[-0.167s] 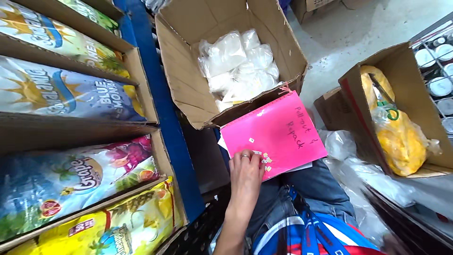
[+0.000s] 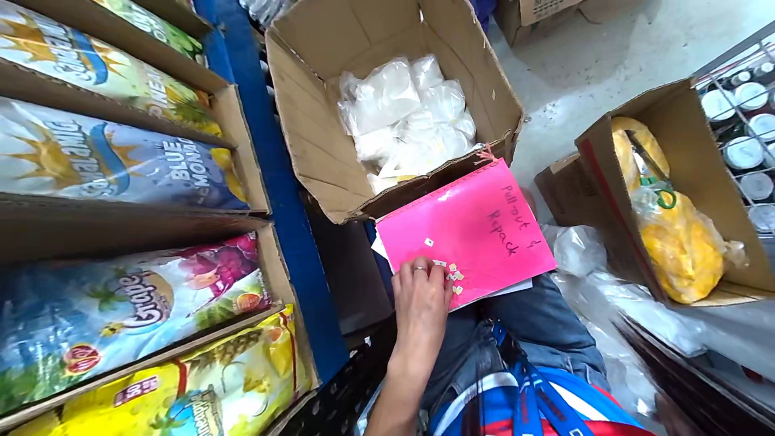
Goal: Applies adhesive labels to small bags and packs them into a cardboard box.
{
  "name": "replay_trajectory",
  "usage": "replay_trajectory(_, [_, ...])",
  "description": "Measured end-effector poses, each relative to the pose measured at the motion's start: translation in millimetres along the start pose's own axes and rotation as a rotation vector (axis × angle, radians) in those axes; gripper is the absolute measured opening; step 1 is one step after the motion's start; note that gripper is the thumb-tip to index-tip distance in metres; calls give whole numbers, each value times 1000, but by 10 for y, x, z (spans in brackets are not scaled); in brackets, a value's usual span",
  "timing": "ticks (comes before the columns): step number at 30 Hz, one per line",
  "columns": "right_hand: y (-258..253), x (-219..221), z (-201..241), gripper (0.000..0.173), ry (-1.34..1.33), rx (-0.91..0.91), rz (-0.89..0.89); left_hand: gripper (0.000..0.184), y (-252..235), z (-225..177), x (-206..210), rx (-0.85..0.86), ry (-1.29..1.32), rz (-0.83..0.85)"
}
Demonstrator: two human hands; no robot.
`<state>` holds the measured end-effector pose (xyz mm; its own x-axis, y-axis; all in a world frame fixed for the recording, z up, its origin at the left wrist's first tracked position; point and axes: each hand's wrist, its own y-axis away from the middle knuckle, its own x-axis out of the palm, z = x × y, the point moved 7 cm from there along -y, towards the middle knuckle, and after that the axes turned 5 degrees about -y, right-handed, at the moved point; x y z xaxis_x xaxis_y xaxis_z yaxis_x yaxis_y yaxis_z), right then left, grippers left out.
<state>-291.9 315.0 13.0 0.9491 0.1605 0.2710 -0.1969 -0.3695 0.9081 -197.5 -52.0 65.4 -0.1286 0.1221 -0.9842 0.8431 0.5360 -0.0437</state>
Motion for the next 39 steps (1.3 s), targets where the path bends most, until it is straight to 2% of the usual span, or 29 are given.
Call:
replay_trajectory(4, [35, -51, 48, 37, 58, -29, 54, 10, 4, 2, 17, -10, -11, -9])
replay_trajectory(8, [-9, -90, 12, 36, 82, -42, 32, 11, 3, -4, 28, -7, -3, -20])
replay_trajectory(11, [-437, -192, -127, 38, 109, -68, -51, 11, 3, -11, 31, -6, -18, -21])
replay_trajectory(13, [-811, -364, -223, 37, 96, -196, -104, 12, 4, -14, 34, -8, -21, -24])
replay_trajectory(14, [-840, -456, -196, 37, 86, -245, -132, 13, 4, -14, 32, -7, -22, -28])
replay_trajectory(20, [-21, -902, 344, 44, 298, -376, -318, 16, 27, 3, 3, 13, -6, -61])
replay_trajectory(25, [624, -1116, 670, 38, 375, -645, -500, 13, 75, 36, 20, 31, 71, -45])
replay_trajectory(28, [1008, -1139, 878, 32, 372, -881, -580, 13, 92, 71, 24, 43, 147, -7])
replay_trajectory(31, [1356, -1081, 1114, 25, 358, -1204, -632, 13, 110, 111, 4, 55, 232, 19])
replay_trajectory(35, [1744, -906, 1527, 25, 291, -1586, -651, 11, 108, 151, -91, 16, 387, 68])
replay_trajectory(39, [1928, -692, 2010, 23, 233, -1758, -615, 10, 68, 160, -245, -15, 602, 75])
